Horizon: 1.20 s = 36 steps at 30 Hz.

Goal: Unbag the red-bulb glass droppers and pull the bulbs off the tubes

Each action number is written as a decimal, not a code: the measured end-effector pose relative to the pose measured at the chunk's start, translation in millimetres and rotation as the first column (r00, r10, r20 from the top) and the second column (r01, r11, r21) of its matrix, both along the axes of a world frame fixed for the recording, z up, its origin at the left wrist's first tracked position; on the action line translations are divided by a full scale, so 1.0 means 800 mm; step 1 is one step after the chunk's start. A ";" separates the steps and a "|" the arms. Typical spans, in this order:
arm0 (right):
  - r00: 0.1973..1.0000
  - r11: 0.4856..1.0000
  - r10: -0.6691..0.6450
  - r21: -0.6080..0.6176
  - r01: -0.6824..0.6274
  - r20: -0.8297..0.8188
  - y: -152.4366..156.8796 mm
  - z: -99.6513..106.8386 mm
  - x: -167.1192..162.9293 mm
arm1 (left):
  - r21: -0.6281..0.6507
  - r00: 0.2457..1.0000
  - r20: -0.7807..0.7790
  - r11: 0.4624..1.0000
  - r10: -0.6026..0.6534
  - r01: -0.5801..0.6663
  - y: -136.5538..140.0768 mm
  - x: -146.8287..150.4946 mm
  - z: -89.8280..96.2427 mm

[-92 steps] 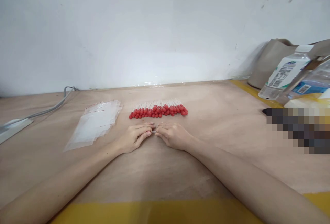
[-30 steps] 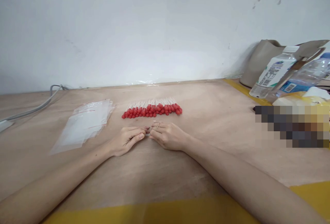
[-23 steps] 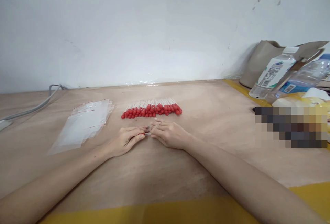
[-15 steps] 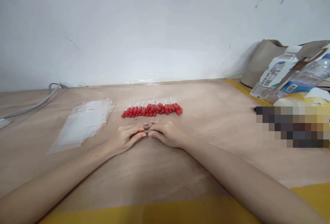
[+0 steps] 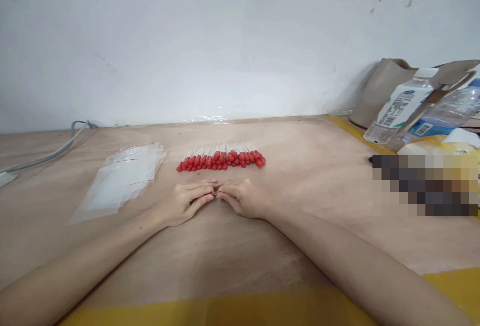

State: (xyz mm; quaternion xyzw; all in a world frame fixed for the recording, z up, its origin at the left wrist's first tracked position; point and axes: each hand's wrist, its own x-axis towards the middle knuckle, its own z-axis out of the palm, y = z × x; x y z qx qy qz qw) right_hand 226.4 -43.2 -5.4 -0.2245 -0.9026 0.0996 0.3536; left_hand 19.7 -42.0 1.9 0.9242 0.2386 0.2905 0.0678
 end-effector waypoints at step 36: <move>0.997 0.999 -0.043 0.029 0.041 0.065 -0.005 -0.002 0.011 | -0.068 0.999 -0.008 0.997 0.047 -0.047 -0.002 -0.006 0.001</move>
